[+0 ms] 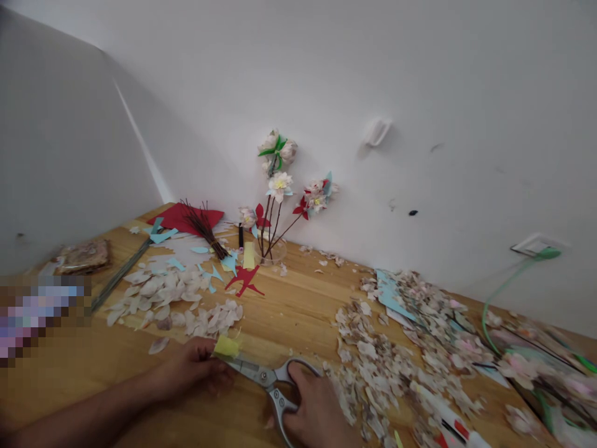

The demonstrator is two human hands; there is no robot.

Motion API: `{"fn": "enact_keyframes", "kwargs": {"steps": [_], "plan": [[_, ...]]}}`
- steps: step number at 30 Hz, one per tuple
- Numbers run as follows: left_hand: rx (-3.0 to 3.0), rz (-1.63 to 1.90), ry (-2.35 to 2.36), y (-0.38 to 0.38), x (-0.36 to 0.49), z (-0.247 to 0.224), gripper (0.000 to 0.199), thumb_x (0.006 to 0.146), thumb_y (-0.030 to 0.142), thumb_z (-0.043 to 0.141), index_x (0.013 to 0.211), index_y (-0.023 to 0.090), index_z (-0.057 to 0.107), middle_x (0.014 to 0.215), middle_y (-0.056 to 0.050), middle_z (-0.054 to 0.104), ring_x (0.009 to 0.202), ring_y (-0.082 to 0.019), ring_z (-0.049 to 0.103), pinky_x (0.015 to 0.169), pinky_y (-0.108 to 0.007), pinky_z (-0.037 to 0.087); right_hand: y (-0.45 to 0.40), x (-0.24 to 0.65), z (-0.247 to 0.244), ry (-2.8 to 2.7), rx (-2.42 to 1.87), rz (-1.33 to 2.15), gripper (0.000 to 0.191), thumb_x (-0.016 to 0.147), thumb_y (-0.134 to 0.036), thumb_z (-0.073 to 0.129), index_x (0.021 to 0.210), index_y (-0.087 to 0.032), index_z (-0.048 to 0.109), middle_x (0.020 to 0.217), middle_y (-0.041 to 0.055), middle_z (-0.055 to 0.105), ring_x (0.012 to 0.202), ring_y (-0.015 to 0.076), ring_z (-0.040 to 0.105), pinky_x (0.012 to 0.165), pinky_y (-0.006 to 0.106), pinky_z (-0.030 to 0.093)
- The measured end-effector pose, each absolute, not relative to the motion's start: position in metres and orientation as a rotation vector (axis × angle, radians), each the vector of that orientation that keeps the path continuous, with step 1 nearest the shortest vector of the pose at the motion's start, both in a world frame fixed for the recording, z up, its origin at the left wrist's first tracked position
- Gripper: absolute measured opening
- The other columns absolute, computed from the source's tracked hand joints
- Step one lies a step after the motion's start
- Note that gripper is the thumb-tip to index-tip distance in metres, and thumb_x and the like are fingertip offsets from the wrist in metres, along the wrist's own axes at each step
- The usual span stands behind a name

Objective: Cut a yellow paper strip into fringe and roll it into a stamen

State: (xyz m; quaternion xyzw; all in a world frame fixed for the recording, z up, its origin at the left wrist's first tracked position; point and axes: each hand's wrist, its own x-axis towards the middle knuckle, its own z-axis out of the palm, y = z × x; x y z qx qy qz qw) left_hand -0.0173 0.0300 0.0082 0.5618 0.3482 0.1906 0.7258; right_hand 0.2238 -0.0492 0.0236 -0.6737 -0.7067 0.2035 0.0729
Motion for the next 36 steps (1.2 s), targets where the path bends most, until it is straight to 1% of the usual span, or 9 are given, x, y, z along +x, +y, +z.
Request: {"fn": "enact_keyframes", "kwargs": {"steps": [5, 9, 14, 16, 18, 20, 26, 32, 36], "plan": [[1.235, 0.411, 0.763, 0.031, -0.017, 0.009, 0.033, 0.065, 0.045, 0.064, 0.081, 0.016, 0.067, 0.077, -0.004, 0.07, 0.075, -0.021, 0.064, 0.061, -0.029, 0.048, -0.05, 0.225, 0.024, -2.12, -2.02, 0.548, 0.029, 0.057, -0.04, 0.071, 0.075, -0.023, 0.054, 0.074, -0.0015, 0.065, 0.068, 0.0169, 0.056, 0.056, 0.022, 0.034], [1.238, 0.404, 0.761, 0.031, -0.017, 0.009, 0.034, 0.065, 0.045, 0.063, 0.082, 0.016, 0.067, 0.074, -0.004, 0.069, 0.072, -0.021, 0.064, 0.062, -0.031, 0.048, -0.051, 0.225, 0.025, -2.093, -2.015, 0.577, 0.032, 0.053, -0.036, 0.075, 0.073, -0.024, 0.053, 0.072, -0.0031, 0.064, 0.067, 0.0166, 0.057, 0.056, 0.022, 0.034], [1.255, 0.415, 0.754, 0.031, -0.017, 0.013, 0.024, 0.067, 0.035, 0.062, 0.081, 0.016, 0.069, 0.074, -0.003, 0.07, 0.069, -0.018, 0.062, 0.061, -0.028, 0.047, -0.052, 0.22, 0.032, -2.096, -2.044, 0.545, 0.028, 0.057, -0.033, 0.07, 0.077, -0.023, 0.053, 0.082, 0.0004, 0.065, 0.075, 0.0194, 0.057, 0.064, 0.025, 0.037], [1.262, 0.423, 0.75, 0.031, -0.017, 0.014, 0.021, 0.065, 0.028, 0.062, 0.081, 0.016, 0.07, 0.074, -0.002, 0.07, 0.068, -0.018, 0.061, 0.06, -0.027, 0.047, -0.052, 0.217, 0.035, -2.097, -2.075, 0.539, 0.036, 0.057, -0.033, 0.07, 0.087, -0.022, 0.054, 0.094, 0.0045, 0.063, 0.085, 0.0222, 0.056, 0.073, 0.028, 0.038], [1.267, 0.431, 0.749, 0.031, -0.017, 0.014, 0.02, 0.065, 0.025, 0.062, 0.081, 0.017, 0.07, 0.073, -0.001, 0.07, 0.068, -0.017, 0.061, 0.06, -0.026, 0.046, -0.052, 0.216, 0.036, -2.092, -2.102, 0.556, 0.051, 0.054, -0.034, 0.073, 0.099, -0.02, 0.053, 0.105, 0.0084, 0.06, 0.095, 0.0251, 0.053, 0.082, 0.031, 0.037], [1.27, 0.44, 0.751, 0.031, -0.017, 0.014, 0.022, 0.065, 0.024, 0.061, 0.083, 0.017, 0.07, 0.075, -0.001, 0.07, 0.068, -0.017, 0.06, 0.06, -0.026, 0.046, -0.051, 0.217, 0.036, -2.093, -2.102, 0.57, 0.058, 0.052, -0.037, 0.075, 0.103, -0.02, 0.052, 0.108, 0.0091, 0.058, 0.099, 0.0259, 0.052, 0.084, 0.032, 0.036], [1.276, 0.446, 0.764, 0.031, -0.015, 0.015, 0.024, 0.066, 0.028, 0.06, 0.086, 0.019, 0.07, 0.077, -0.002, 0.07, 0.071, -0.018, 0.061, 0.062, -0.028, 0.048, -0.051, 0.218, 0.032, -2.107, -2.077, 0.55, 0.051, 0.054, -0.036, 0.073, 0.098, -0.021, 0.053, 0.107, 0.0087, 0.058, 0.097, 0.026, 0.052, 0.083, 0.032, 0.036], [1.274, 0.452, 0.773, 0.03, -0.014, 0.013, 0.024, 0.066, 0.029, 0.059, 0.085, 0.017, 0.07, 0.073, -0.003, 0.07, 0.067, -0.019, 0.061, 0.062, -0.031, 0.049, -0.052, 0.217, 0.03, -2.159, -2.008, 0.516, 0.025, 0.064, -0.032, 0.062, 0.085, -0.024, 0.05, 0.088, 0.0023, 0.063, 0.078, 0.0202, 0.055, 0.067, 0.027, 0.036], [1.262, 0.456, 0.776, 0.031, -0.015, 0.01, 0.025, 0.067, 0.033, 0.061, 0.083, 0.016, 0.07, 0.073, -0.003, 0.07, 0.069, -0.019, 0.062, 0.063, -0.031, 0.049, -0.051, 0.217, 0.03, -2.139, -2.04, 0.549, 0.03, 0.06, -0.035, 0.067, 0.08, -0.024, 0.049, 0.078, -0.0006, 0.063, 0.071, 0.0184, 0.056, 0.06, 0.024, 0.033]]}}
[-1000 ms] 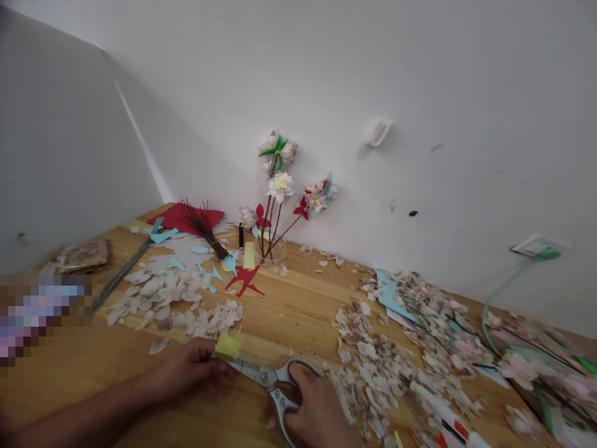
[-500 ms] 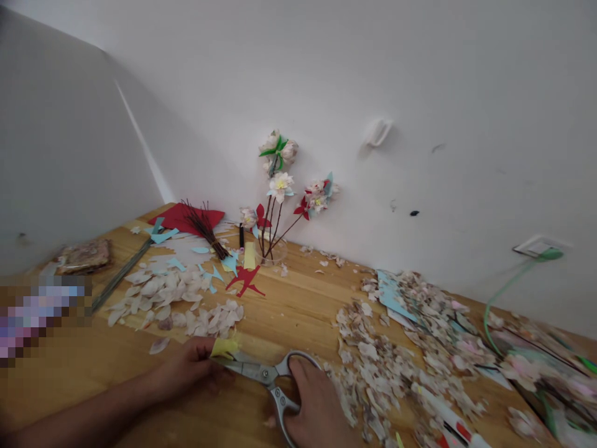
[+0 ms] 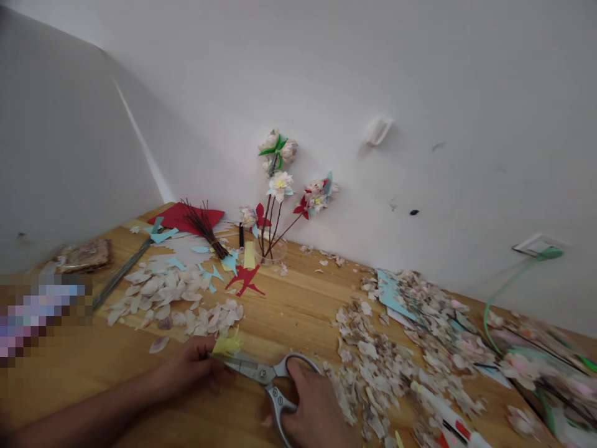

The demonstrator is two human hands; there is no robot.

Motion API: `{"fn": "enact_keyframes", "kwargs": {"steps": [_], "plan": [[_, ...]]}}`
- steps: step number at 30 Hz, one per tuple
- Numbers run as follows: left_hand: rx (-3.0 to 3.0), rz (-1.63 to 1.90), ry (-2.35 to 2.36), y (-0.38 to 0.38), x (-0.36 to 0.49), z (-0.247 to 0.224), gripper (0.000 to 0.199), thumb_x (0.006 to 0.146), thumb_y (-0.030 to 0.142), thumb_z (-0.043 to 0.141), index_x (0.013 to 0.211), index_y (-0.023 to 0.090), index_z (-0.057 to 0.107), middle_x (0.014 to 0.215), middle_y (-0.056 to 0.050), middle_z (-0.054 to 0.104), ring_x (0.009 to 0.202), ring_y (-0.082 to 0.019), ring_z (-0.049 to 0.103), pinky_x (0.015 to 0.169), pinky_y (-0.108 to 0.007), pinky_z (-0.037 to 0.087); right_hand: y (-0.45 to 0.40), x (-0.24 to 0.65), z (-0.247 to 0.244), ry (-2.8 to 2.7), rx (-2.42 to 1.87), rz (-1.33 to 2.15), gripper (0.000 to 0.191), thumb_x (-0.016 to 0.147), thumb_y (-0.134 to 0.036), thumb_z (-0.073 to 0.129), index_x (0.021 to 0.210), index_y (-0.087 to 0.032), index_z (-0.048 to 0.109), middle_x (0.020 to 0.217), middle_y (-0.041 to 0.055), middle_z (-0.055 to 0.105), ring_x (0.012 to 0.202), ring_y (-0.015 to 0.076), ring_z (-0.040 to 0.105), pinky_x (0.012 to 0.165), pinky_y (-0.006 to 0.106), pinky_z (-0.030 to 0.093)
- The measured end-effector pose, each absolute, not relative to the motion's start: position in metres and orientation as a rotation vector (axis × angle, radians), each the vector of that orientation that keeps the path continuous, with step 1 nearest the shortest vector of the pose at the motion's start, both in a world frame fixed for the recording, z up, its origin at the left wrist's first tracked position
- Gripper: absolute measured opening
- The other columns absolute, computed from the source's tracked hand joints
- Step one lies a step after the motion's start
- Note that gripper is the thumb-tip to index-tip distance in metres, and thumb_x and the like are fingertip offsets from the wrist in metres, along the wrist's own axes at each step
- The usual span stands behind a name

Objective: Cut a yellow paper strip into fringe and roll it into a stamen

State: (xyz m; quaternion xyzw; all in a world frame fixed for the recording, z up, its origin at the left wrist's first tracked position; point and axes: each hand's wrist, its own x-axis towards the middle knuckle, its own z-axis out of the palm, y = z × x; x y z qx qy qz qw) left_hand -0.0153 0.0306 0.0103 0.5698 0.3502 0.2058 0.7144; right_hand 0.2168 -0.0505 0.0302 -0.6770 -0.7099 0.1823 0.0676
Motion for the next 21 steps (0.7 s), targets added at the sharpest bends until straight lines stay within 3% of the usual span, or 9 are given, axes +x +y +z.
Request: {"fn": "enact_keyframes", "kwargs": {"steps": [5, 11, 21], "plan": [[1.241, 0.448, 0.764, 0.03, -0.017, 0.011, 0.03, 0.067, 0.04, 0.062, 0.083, 0.016, 0.067, 0.077, -0.005, 0.07, 0.075, -0.021, 0.063, 0.063, -0.031, 0.048, -0.05, 0.22, 0.025, -2.116, -2.071, 0.552, 0.038, 0.054, -0.04, 0.073, 0.081, -0.024, 0.051, 0.074, -0.0017, 0.065, 0.068, 0.0186, 0.057, 0.056, 0.024, 0.032], [1.219, 0.433, 0.76, 0.029, -0.017, 0.009, 0.038, 0.065, 0.05, 0.062, 0.082, 0.017, 0.066, 0.077, -0.004, 0.07, 0.076, -0.022, 0.064, 0.064, -0.031, 0.047, -0.052, 0.223, 0.02, -2.114, -2.047, 0.536, 0.031, 0.057, -0.036, 0.07, 0.08, -0.024, 0.053, 0.074, -0.0014, 0.067, 0.068, 0.0189, 0.058, 0.056, 0.024, 0.032], [1.281, 0.434, 0.665, 0.033, -0.019, 0.023, 0.04, 0.065, 0.046, 0.065, 0.095, 0.019, 0.063, 0.09, -0.004, 0.068, 0.079, -0.018, 0.06, 0.064, -0.025, 0.045, -0.051, 0.224, 0.025, -2.098, -2.036, 0.573, 0.034, 0.053, -0.035, 0.075, 0.076, -0.024, 0.053, 0.078, -0.0006, 0.067, 0.069, 0.0189, 0.059, 0.057, 0.023, 0.035]]}}
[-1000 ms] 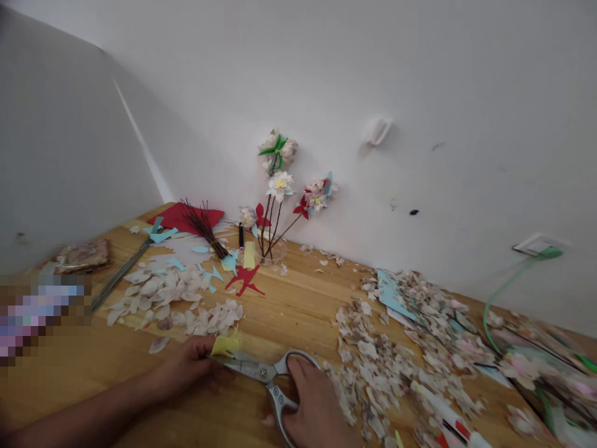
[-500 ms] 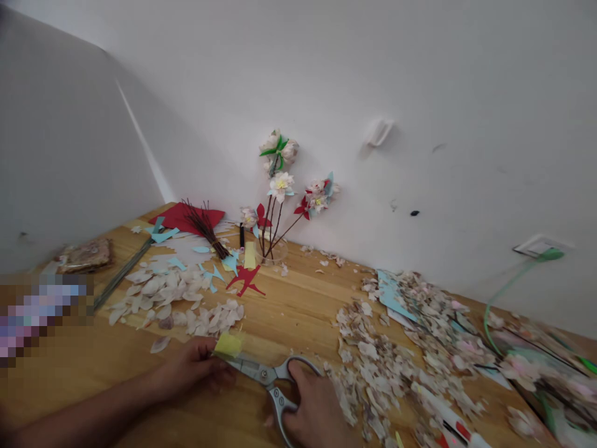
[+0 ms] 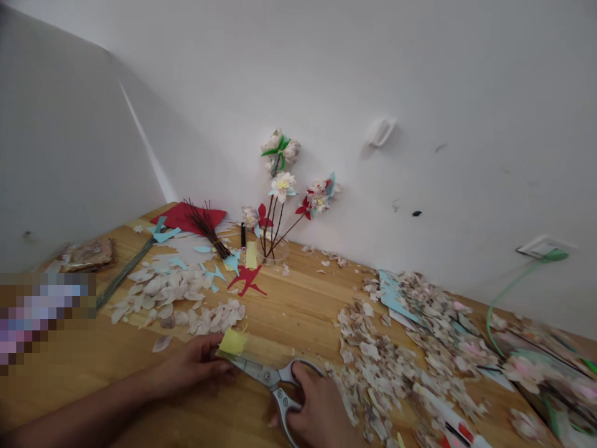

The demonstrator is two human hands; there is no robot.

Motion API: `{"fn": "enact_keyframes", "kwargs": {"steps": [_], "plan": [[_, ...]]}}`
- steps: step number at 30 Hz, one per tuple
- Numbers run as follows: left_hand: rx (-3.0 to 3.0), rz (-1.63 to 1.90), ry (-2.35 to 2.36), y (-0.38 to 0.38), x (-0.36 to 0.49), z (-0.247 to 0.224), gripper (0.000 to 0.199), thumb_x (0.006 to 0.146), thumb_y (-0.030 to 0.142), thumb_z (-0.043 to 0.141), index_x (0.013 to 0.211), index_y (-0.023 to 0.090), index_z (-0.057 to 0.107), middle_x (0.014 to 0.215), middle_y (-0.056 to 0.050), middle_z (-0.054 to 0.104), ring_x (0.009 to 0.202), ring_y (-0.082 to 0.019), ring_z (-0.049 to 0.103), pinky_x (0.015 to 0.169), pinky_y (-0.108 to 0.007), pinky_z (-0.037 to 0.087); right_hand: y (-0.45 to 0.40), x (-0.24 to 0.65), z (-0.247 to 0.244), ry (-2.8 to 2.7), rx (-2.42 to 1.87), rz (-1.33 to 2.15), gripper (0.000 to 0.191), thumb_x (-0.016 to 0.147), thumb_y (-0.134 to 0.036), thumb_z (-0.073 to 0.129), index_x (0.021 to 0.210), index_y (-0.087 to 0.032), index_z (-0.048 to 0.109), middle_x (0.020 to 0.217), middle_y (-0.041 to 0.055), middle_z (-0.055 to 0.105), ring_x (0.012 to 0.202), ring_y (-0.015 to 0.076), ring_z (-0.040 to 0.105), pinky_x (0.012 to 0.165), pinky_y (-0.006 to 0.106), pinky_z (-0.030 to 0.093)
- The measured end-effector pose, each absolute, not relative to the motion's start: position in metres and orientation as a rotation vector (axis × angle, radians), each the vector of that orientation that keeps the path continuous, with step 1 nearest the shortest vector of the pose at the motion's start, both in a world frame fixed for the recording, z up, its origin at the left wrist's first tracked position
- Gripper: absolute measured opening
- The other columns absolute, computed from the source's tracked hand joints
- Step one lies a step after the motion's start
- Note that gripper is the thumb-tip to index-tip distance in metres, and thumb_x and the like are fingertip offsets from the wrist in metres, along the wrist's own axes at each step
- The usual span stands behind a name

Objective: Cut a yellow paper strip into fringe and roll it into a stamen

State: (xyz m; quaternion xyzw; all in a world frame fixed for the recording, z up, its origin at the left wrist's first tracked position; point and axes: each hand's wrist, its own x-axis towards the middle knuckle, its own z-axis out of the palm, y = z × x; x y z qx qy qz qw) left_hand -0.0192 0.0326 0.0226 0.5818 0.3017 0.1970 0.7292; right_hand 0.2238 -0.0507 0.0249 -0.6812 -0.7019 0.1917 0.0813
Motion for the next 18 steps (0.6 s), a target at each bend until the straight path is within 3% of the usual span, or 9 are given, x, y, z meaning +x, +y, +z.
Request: {"fn": "enact_keyframes", "kwargs": {"steps": [7, 13, 18], "plan": [[1.327, 0.402, 0.77, 0.035, -0.022, 0.017, 0.028, 0.069, 0.04, 0.061, 0.083, 0.017, 0.068, 0.075, -0.002, 0.068, 0.068, -0.018, 0.06, 0.056, -0.025, 0.045, -0.052, 0.222, 0.027, -2.099, -2.062, 0.538, 0.032, 0.055, -0.034, 0.073, 0.077, -0.024, 0.052, 0.078, -0.0011, 0.066, 0.071, 0.0201, 0.06, 0.058, 0.024, 0.035], [1.287, 0.426, 0.761, 0.034, -0.019, 0.024, 0.028, 0.067, 0.036, 0.061, 0.088, 0.019, 0.068, 0.083, -0.001, 0.069, 0.074, -0.019, 0.061, 0.06, -0.025, 0.046, -0.052, 0.22, 0.034, -2.103, -2.053, 0.526, 0.049, 0.048, -0.037, 0.078, 0.087, -0.023, 0.053, 0.094, 0.0036, 0.065, 0.086, 0.0238, 0.057, 0.071, 0.028, 0.038], [1.253, 0.45, 0.768, 0.033, -0.016, 0.023, 0.031, 0.066, 0.036, 0.063, 0.09, 0.017, 0.068, 0.081, -0.002, 0.07, 0.071, -0.019, 0.061, 0.061, -0.027, 0.047, -0.05, 0.219, 0.035, -2.119, -2.057, 0.543, 0.044, 0.053, -0.038, 0.075, 0.088, -0.023, 0.054, 0.097, 0.005, 0.063, 0.088, 0.0242, 0.056, 0.074, 0.029, 0.037]]}}
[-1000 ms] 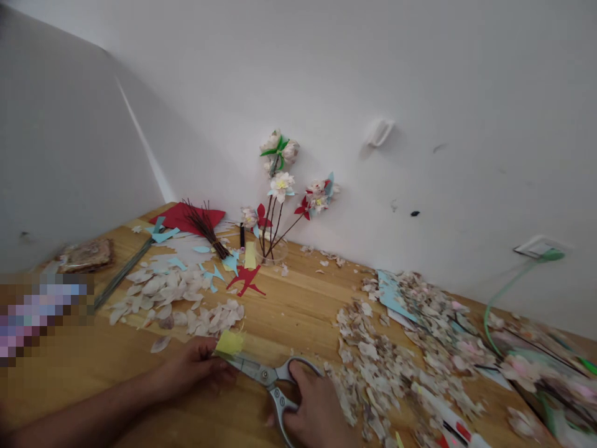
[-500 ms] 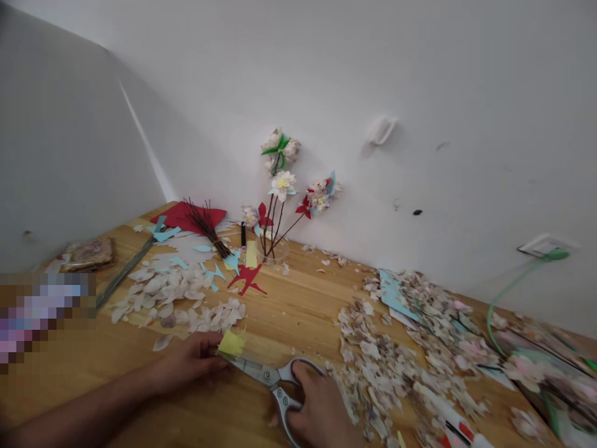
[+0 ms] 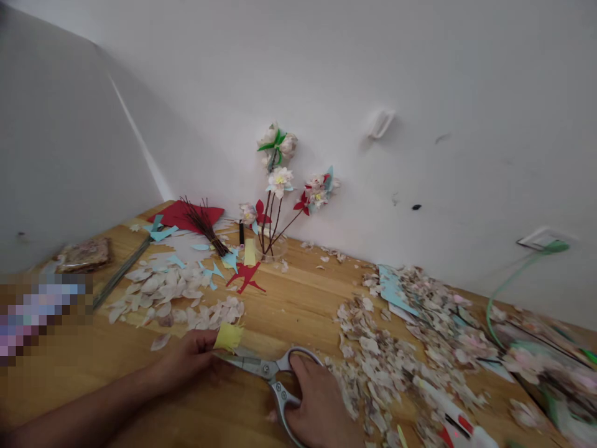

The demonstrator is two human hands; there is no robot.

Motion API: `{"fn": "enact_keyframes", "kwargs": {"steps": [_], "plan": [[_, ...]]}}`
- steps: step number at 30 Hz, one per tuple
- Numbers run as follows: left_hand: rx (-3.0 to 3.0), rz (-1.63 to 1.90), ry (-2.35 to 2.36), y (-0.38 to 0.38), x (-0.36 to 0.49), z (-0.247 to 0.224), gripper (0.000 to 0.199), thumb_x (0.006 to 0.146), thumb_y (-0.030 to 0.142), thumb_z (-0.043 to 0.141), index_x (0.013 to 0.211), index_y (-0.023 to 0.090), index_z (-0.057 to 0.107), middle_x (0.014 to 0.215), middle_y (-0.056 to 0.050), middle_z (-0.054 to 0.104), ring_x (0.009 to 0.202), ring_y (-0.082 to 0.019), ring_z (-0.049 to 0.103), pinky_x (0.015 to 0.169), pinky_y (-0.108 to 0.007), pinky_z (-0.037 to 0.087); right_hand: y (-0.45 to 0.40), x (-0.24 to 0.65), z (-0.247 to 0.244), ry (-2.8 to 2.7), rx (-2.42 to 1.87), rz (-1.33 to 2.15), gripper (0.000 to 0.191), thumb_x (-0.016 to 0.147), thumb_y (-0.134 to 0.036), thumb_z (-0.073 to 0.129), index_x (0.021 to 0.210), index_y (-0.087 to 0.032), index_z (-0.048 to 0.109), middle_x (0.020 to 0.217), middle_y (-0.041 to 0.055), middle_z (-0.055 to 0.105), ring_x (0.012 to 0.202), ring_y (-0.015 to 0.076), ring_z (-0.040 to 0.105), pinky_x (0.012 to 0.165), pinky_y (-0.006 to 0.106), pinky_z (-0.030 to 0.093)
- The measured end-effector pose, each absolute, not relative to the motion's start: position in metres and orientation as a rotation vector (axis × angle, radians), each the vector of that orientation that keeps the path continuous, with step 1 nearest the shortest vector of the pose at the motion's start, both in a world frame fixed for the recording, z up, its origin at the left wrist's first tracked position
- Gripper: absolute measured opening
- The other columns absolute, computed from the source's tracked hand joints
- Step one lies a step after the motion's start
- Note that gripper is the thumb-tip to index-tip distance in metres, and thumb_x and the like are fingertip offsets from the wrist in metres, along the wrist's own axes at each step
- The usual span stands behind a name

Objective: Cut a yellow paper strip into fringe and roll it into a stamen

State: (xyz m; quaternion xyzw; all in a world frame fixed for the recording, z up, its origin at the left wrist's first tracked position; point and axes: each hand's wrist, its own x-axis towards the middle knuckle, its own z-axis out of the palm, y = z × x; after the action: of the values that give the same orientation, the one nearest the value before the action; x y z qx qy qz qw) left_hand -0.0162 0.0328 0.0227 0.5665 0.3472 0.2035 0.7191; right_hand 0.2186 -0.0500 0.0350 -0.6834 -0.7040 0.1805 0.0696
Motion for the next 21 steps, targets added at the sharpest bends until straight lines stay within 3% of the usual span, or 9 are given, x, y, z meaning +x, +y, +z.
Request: {"fn": "enact_keyframes", "kwargs": {"steps": [8, 21], "plan": [[1.251, 0.456, 0.752, 0.0333, -0.0164, 0.0198, 0.026, 0.066, 0.025, 0.058, 0.088, 0.018, 0.069, 0.078, -0.001, 0.07, 0.071, -0.02, 0.063, 0.06, -0.028, 0.048, -0.0507, 0.2192, 0.0341, -2.099, -2.089, 0.556, 0.052, 0.05, -0.04, 0.077, 0.093, -0.022, 0.054, 0.102, 0.0066, 0.062, 0.092, 0.0259, 0.055, 0.077, 0.031, 0.037], [1.253, 0.477, 0.766, 0.0336, -0.0179, 0.0159, 0.026, 0.066, 0.034, 0.062, 0.083, 0.016, 0.069, 0.078, -0.003, 0.07, 0.072, -0.019, 0.062, 0.061, -0.027, 0.047, -0.0507, 0.2175, 0.0367, -2.089, -2.077, 0.562, 0.054, 0.049, -0.037, 0.078, 0.095, -0.02, 0.056, 0.101, 0.0066, 0.062, 0.092, 0.0255, 0.055, 0.078, 0.031, 0.039]]}}
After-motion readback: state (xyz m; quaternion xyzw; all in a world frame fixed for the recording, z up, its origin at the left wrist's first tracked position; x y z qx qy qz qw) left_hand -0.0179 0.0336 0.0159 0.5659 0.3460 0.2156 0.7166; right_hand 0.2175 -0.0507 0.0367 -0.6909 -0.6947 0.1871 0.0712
